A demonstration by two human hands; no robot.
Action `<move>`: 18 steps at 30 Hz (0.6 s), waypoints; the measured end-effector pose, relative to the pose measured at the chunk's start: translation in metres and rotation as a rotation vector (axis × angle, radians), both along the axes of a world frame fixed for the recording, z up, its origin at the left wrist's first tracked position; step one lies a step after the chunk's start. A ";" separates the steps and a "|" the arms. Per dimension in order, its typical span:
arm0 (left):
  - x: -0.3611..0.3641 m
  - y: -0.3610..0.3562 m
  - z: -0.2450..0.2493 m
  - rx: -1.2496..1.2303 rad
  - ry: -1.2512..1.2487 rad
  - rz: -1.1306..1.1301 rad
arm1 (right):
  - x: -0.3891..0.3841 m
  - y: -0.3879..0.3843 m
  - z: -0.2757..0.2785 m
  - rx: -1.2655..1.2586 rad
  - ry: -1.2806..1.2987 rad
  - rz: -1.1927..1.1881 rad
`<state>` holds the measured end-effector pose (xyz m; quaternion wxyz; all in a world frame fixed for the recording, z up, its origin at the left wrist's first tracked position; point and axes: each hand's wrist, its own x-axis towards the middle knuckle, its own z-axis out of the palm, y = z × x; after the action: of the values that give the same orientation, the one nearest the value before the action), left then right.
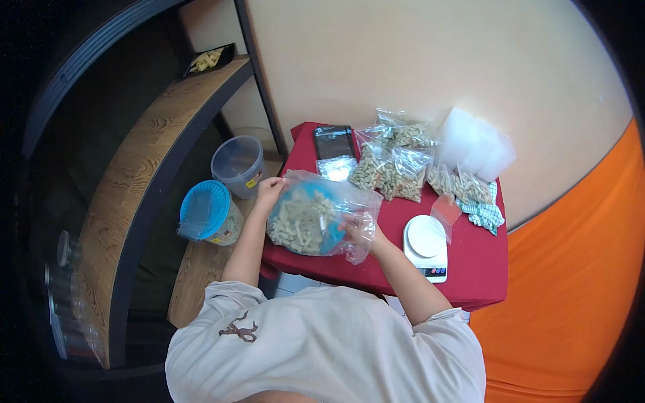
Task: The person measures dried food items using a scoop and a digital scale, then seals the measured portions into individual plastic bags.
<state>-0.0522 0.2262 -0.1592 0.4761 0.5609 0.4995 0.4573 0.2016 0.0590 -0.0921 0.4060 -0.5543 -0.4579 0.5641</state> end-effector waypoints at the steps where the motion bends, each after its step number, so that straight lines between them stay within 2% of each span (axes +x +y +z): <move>1: 0.001 -0.001 0.002 0.002 0.002 -0.013 | 0.007 -0.002 -0.001 0.002 0.002 -0.013; 3: 0.005 -0.007 0.014 0.263 0.341 0.213 | 0.020 -0.004 -0.005 0.080 -0.095 0.040; 5: 0.016 -0.029 0.049 0.363 0.429 0.260 | 0.026 -0.015 0.008 0.066 -0.071 0.016; 7: 0.029 -0.051 0.076 0.542 0.281 0.178 | 0.032 -0.022 0.010 0.047 -0.045 -0.004; 9: 0.052 -0.088 0.110 0.731 0.243 0.016 | 0.036 -0.026 0.007 -0.008 0.035 0.007; 11: 0.080 -0.135 0.139 0.959 0.440 -0.137 | 0.031 -0.026 0.005 0.026 0.024 -0.001; 13: 0.105 -0.174 0.147 1.078 0.608 -0.339 | 0.030 -0.025 0.005 0.112 -0.009 0.006; 15: 0.125 -0.197 0.137 1.152 0.577 -0.401 | 0.042 -0.011 -0.028 0.142 0.042 0.015; 17: 0.135 -0.207 0.134 1.234 0.544 -0.463 | 0.058 -0.005 -0.035 0.232 -0.279 0.231; 18: 0.140 -0.210 0.133 1.234 0.436 -0.540 | 0.062 -0.017 -0.013 0.130 0.023 0.196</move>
<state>0.0874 0.0157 -0.0262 0.0571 0.9115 0.0767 0.4001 0.2633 0.0420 -0.1048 0.3891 -0.4729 -0.5410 0.5765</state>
